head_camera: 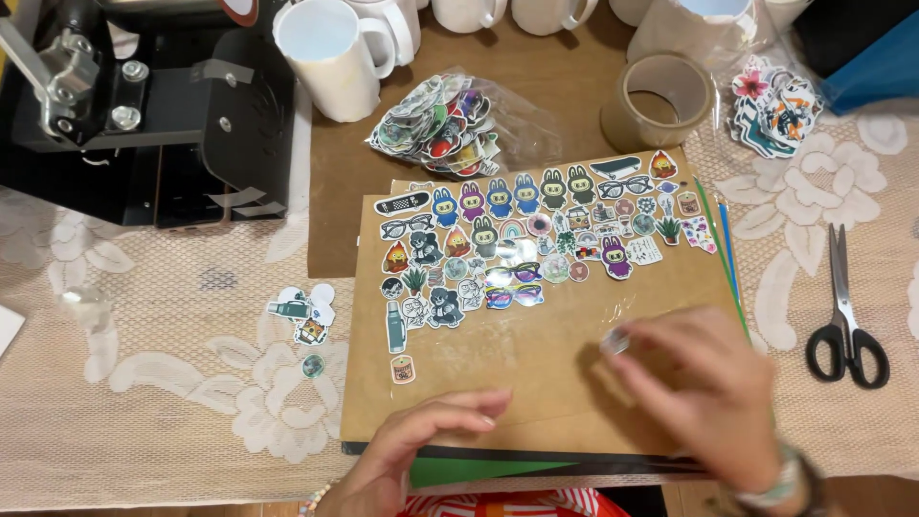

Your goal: Organizing and peeling small stickers to place them on a board

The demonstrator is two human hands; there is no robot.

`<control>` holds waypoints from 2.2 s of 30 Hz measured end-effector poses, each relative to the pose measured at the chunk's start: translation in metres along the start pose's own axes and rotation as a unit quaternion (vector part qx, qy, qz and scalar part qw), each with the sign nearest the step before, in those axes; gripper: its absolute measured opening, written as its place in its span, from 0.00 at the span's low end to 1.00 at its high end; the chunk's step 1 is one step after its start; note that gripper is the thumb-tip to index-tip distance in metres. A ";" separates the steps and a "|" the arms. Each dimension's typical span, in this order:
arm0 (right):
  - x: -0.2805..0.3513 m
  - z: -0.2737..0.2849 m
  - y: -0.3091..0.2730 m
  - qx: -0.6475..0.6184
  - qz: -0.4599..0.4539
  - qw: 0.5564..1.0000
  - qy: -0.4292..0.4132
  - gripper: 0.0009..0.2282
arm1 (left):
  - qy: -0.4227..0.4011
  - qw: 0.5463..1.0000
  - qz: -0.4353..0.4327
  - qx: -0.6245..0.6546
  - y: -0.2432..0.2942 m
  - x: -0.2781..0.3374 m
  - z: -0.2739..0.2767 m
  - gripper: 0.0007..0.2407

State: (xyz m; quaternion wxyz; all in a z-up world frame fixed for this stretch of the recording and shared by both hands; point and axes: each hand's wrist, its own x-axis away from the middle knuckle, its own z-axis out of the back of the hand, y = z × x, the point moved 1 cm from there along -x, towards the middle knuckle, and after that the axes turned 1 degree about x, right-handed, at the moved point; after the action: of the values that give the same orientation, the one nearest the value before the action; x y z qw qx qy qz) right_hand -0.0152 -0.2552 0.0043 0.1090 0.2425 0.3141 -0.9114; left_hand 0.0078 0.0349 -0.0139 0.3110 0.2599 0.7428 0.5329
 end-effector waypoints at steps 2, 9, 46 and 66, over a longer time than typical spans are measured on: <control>-0.009 0.020 0.024 0.008 -0.101 0.994 -0.028 0.11 | -0.019 0.993 -0.044 -0.109 -0.001 -0.002 0.006 0.32; -0.050 0.008 0.068 -0.008 -0.108 0.981 -0.161 0.12 | -0.057 0.987 -0.035 -0.143 -0.001 -0.010 0.011 0.35; -0.061 -0.014 0.083 0.056 -0.081 0.969 -0.225 0.13 | -0.205 0.814 -0.116 -0.531 -0.011 -0.158 0.000 0.37; 0.010 -0.016 -0.039 -0.030 0.042 0.997 0.056 0.12 | 0.168 0.976 -0.047 -0.132 -0.008 -0.074 -0.031 0.01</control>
State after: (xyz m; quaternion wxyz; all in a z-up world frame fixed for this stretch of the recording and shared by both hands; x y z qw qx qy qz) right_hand -0.0321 -0.2152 0.0088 0.1366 0.3031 0.3367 -0.8810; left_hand 0.0338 -0.0403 -0.0005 0.2384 0.0883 0.7190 0.6468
